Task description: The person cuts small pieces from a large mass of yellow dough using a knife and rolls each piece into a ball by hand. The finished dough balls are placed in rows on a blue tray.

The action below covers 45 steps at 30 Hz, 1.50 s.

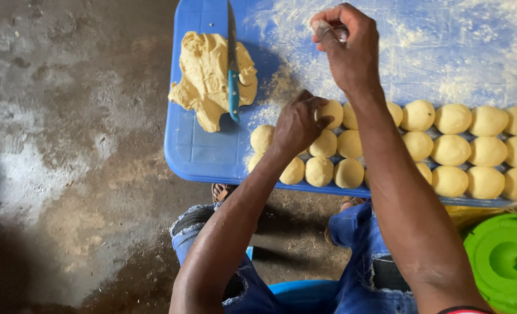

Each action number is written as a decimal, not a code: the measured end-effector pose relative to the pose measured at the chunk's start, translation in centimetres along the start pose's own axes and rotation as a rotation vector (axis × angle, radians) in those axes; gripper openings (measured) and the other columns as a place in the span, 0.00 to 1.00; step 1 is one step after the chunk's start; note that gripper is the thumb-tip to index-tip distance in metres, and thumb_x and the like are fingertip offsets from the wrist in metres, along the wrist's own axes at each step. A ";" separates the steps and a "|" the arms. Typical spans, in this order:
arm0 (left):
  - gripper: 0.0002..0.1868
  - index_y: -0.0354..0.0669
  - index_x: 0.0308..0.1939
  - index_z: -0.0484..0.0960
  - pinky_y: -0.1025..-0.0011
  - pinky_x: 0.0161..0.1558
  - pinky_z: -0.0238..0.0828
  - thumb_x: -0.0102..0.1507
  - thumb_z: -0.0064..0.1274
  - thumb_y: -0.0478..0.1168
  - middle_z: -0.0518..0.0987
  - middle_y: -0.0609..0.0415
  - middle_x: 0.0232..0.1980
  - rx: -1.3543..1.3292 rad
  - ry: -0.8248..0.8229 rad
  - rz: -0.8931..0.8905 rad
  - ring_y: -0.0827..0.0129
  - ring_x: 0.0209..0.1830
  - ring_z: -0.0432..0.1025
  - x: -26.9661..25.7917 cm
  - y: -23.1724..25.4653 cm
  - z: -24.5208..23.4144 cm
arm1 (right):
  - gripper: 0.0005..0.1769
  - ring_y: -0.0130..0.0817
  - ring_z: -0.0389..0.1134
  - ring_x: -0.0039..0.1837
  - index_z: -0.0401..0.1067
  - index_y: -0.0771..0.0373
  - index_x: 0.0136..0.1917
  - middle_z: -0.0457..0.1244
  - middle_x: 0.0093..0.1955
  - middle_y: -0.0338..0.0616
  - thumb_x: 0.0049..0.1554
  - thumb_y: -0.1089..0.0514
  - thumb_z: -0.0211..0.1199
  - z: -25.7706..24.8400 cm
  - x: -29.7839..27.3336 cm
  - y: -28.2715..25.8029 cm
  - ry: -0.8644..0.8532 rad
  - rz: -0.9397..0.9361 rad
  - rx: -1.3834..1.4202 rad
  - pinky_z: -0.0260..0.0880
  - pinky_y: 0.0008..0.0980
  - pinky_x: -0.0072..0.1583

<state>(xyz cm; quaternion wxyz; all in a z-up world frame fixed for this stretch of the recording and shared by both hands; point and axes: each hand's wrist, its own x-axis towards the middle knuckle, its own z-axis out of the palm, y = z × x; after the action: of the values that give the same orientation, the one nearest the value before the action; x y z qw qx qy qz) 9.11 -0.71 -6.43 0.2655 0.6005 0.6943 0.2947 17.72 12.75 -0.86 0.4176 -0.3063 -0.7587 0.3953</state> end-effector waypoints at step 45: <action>0.15 0.51 0.51 0.86 0.66 0.42 0.82 0.61 0.59 0.32 0.89 0.57 0.46 -0.178 0.707 -0.240 0.69 0.39 0.84 3.3 -16.4 -16.2 | 0.49 0.58 0.70 0.33 0.23 0.72 0.81 0.67 0.32 0.61 0.65 0.53 0.54 18.4 -10.9 -5.7 -0.521 0.192 -0.297 0.72 0.55 0.37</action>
<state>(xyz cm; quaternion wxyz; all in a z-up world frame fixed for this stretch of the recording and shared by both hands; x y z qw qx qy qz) -14.13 -0.60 -7.33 0.0935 0.3510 0.7799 0.5097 5.93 -5.09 -6.46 0.1206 -0.3229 -0.8571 0.3829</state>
